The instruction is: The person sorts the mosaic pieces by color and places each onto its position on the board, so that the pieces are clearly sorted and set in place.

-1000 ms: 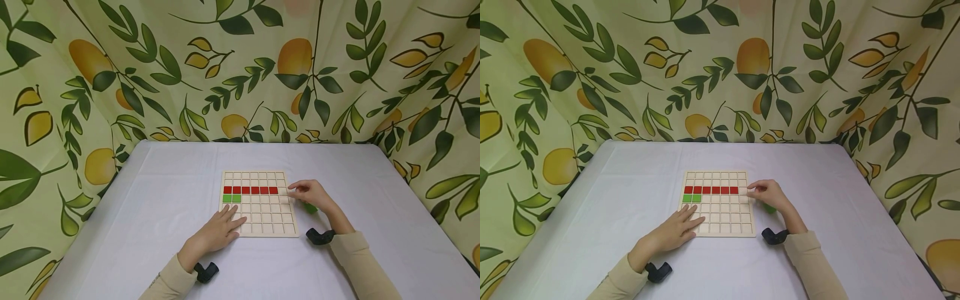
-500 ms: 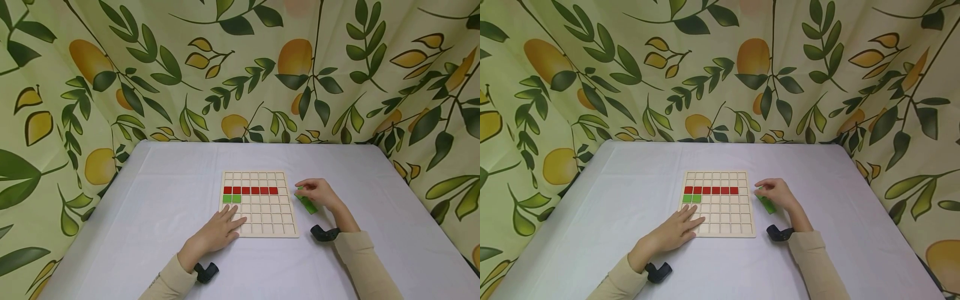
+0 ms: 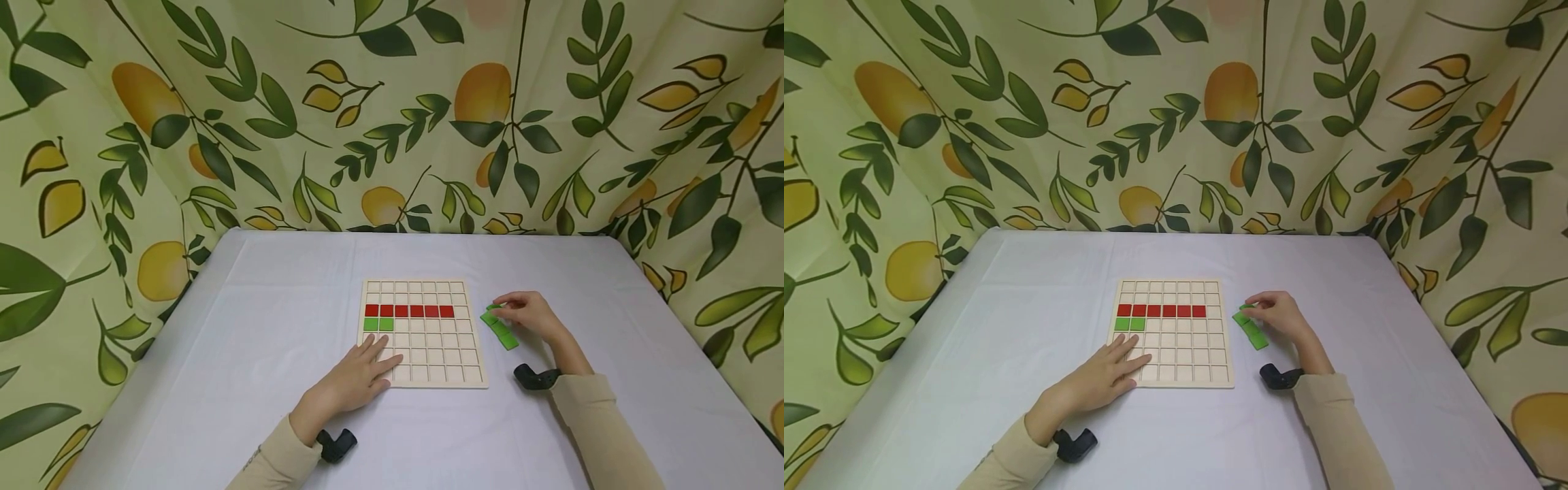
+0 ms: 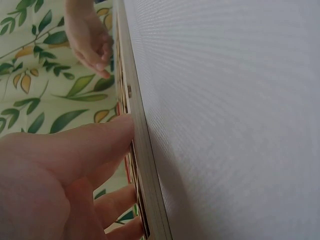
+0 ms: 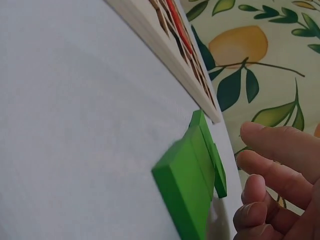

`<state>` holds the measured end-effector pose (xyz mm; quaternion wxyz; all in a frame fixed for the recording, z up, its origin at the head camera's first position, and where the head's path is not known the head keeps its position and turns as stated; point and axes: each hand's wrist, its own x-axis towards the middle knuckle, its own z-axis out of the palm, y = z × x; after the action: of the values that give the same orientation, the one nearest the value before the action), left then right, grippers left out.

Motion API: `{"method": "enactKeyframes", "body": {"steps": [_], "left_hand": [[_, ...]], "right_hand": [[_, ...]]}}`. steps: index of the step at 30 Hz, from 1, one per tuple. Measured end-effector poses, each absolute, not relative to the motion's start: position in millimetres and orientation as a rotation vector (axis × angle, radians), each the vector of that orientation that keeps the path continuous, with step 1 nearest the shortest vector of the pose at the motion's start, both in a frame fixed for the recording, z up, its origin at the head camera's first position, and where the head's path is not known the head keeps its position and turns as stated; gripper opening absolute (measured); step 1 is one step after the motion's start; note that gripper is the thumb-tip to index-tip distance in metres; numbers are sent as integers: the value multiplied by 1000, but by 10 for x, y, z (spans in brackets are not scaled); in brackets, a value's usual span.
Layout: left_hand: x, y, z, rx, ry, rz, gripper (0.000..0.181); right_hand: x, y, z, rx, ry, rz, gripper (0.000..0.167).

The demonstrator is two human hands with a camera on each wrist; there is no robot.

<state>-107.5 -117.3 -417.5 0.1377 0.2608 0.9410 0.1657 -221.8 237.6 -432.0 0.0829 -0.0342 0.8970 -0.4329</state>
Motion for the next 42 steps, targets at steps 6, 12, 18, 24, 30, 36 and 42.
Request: {"method": "enactKeyframes", "body": {"steps": [6,12,18,24,30,36,42], "left_hand": [[-1079,-1177,-4192,765,2729,487,46],[-1086,-1178,-4197,772,2736,477,46],[-1090,-1177,-4193,774,2738,469,46],[-1089,-1178,-4198,763,2730,472,46],[-1088,-1179,-4198,770,2728,472,46],[-1088,-1179,-4209,762,2727,469,46],[-1089,-1181,-4209,768,2729,466,46]], "right_hand": [[-2270,2457,-4340,-125,2670,-1252,40],[-2350,2532,-4309,-217,2622,-1228,43],[-2406,2577,-4260,-269,2557,-1208,44],[-2440,2595,-4271,-284,2523,-1202,44],[-2455,2603,-4279,-308,2507,-1188,46],[-2485,2615,-4313,-338,2511,-1159,43],[-2488,2609,-4326,-344,2528,-1144,39]]}}
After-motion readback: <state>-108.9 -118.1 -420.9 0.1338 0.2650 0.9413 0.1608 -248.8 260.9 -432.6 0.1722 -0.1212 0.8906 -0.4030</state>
